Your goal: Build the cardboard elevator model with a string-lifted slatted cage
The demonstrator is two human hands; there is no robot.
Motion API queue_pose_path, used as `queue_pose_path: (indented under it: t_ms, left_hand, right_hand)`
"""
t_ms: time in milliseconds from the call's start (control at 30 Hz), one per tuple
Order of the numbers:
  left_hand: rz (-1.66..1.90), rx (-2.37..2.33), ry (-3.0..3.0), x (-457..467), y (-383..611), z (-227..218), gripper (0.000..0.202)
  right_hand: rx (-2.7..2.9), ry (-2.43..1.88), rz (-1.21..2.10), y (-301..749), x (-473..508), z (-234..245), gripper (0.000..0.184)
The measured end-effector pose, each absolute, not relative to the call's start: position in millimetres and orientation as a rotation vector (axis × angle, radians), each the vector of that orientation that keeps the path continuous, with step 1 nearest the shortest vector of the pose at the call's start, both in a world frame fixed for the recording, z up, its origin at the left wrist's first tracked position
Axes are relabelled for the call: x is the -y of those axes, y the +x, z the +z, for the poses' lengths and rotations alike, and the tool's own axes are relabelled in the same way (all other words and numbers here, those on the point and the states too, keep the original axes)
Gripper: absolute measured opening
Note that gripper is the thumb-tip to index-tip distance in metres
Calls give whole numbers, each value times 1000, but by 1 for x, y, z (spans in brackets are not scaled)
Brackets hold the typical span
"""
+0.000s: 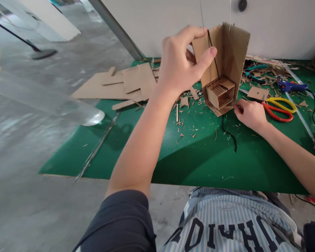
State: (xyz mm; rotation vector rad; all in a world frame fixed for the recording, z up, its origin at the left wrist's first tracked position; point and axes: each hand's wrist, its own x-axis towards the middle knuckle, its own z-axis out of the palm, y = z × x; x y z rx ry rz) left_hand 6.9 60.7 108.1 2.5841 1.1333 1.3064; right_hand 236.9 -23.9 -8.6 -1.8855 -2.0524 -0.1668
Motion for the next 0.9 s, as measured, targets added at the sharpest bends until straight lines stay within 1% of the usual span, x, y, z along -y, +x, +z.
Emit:
queue_pose_path:
  t_ms: [100, 167, 300, 400, 500, 567, 600, 633, 667, 733, 767, 800, 833, 900]
  left_hand:
    - [1320, -1083, 2577, -62, 5, 106, 91]
    - [1287, -1060, 2572, -63, 4, 105, 85]
    - [1213, -1032, 2563, -66, 4, 104, 74]
    - [1249, -991, 2579, -69, 2, 104, 69]
    - [1537, -1033, 2596, -64, -2, 101, 63]
    - [1795, -1045, 2668, -48, -4, 95, 51]
    - [1864, -1027, 2741, -35, -3, 90, 43]
    - [1809, -939, 2897, -21, -1, 84, 37]
    - [1608, -872, 3024, -4, 3, 76, 33]
    - [871, -808, 3198, 27, 15, 59, 30]
    - [551, -812, 3236, 41, 21, 50, 30]
    - [315, -859, 3235, 51, 27, 41, 30]
    - [162, -918, 3198, 58, 33, 34, 32]
    - [16, -1037, 3118, 61, 41, 23, 35]
  right_hand:
    - [2262, -1704, -161, 235, 33, -9, 35]
    - [2365, -1606, -182, 233, 38, -8, 37]
    - [2425, -1574, -188, 233, 45, -6, 40]
    - [2310, -1594, -125, 239, 43, -4, 38]
    - [1987, -1576, 6, 247, 29, -4, 34]
    - [1834, -1554, 179, 250, 17, -7, 44]
    - [1807, -1546, 272, 250, 12, -9, 49]
    - [1813, -1541, 353, 249, 8, -12, 52]
    - [1847, -1538, 406, 248, 5, -14, 52]
    - [1946, -1547, 412, 245, 4, -18, 43]
    - [1986, -1563, 377, 243, 6, -19, 37]
    - [2013, -1585, 335, 241, 8, -19, 31]
    - [2028, -1606, 298, 240, 10, -19, 26]
    - [2035, -1633, 261, 238, 14, -19, 22]
